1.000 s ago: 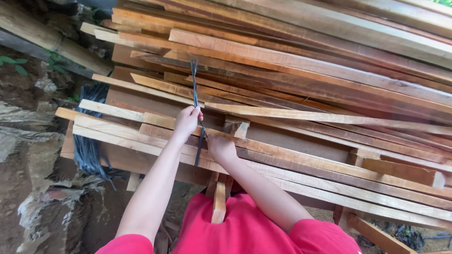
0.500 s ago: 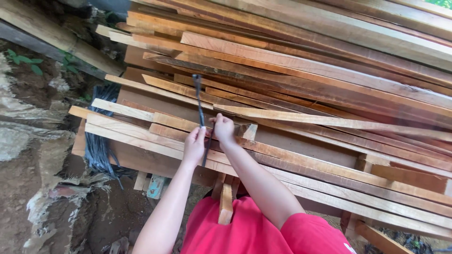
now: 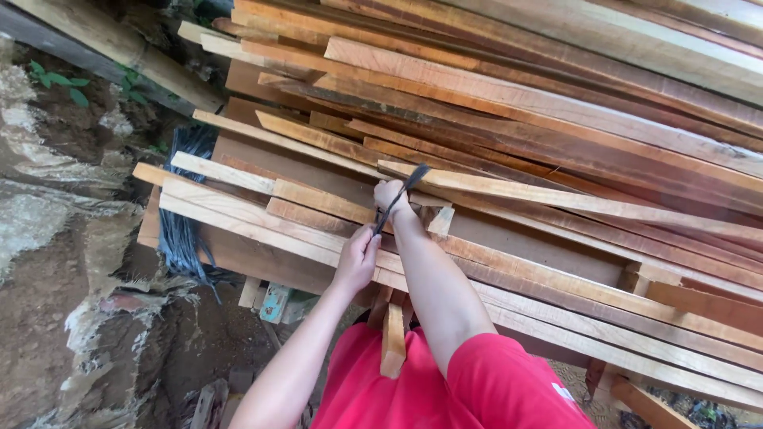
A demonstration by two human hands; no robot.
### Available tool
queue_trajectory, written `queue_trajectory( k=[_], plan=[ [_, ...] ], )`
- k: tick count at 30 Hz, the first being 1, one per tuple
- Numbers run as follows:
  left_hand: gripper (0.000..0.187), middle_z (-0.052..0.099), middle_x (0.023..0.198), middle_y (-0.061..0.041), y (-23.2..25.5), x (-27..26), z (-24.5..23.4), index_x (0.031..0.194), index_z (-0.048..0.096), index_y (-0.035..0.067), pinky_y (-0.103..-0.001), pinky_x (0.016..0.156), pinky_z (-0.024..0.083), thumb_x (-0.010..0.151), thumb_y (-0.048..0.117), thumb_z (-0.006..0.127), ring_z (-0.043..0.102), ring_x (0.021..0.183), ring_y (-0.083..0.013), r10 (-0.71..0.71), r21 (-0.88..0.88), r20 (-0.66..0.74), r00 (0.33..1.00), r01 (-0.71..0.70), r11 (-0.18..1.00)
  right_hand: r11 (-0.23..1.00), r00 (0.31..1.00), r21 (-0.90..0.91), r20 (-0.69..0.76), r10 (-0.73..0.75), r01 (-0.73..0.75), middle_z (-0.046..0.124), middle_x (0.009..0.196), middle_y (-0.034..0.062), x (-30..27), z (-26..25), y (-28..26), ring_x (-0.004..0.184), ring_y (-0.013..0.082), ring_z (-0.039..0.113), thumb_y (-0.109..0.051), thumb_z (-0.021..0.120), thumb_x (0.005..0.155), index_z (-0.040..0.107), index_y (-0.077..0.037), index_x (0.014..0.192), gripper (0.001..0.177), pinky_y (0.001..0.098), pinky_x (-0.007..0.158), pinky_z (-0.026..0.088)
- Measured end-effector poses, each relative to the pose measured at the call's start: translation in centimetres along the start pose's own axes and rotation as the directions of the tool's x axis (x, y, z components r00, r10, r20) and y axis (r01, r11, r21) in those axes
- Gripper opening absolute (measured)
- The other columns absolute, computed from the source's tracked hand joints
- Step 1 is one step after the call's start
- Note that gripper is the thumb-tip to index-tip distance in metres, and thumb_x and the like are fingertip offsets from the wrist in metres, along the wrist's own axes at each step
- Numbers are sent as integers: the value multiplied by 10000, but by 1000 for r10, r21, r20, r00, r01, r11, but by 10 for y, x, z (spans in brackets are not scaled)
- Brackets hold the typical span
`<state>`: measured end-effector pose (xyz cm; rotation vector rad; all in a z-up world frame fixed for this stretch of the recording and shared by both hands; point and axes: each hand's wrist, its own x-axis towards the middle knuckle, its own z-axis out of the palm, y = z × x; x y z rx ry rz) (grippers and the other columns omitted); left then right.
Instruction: Tying long strips of wood into bundles using plastic straps.
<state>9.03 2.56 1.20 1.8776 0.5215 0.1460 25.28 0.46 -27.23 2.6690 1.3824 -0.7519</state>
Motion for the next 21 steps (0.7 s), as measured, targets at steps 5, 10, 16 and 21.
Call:
queue_trajectory(
  k=[5,10,16,21],
  plan=[
    [297,673,870,-148,-45,12,-1,804,616,89,-433,835,533,1069,205,548,674,949,-376,30,35,45,999,-32,999,403,936,886,88,341,-230,649,678,95,-1,4,-9,633,251,598,-114,492,965,673,-67,771,269,379,570,480],
    [348,678,1172,-176,-53,32,-21,1256,674,86,-525,1061,427,976,288,723,596,1238,-394,315,303,51,948,-315,899,-1,745,857,448,494,-515,679,725,139,-38,-58,-19,619,238,625,-302,493,1053,701,107,961,468,333,603,509],
    [385,569,1459,102,-101,41,-17,1415,578,362,-586,1226,189,1045,457,530,419,1459,-244,293,755,219,931,-352,554,81,720,851,384,578,-519,743,694,106,-30,-41,-22,792,249,776,-339,474,1009,747,11,889,459,338,683,589],
    [135,744,1090,192,-122,59,-8,1029,761,360,-371,1179,285,1012,427,646,605,1163,-65,347,627,77,935,-316,712,63,688,828,418,593,-557,754,718,96,-11,-13,-19,803,222,778,-388,519,971,766,-48,888,428,335,689,601]
  ],
)
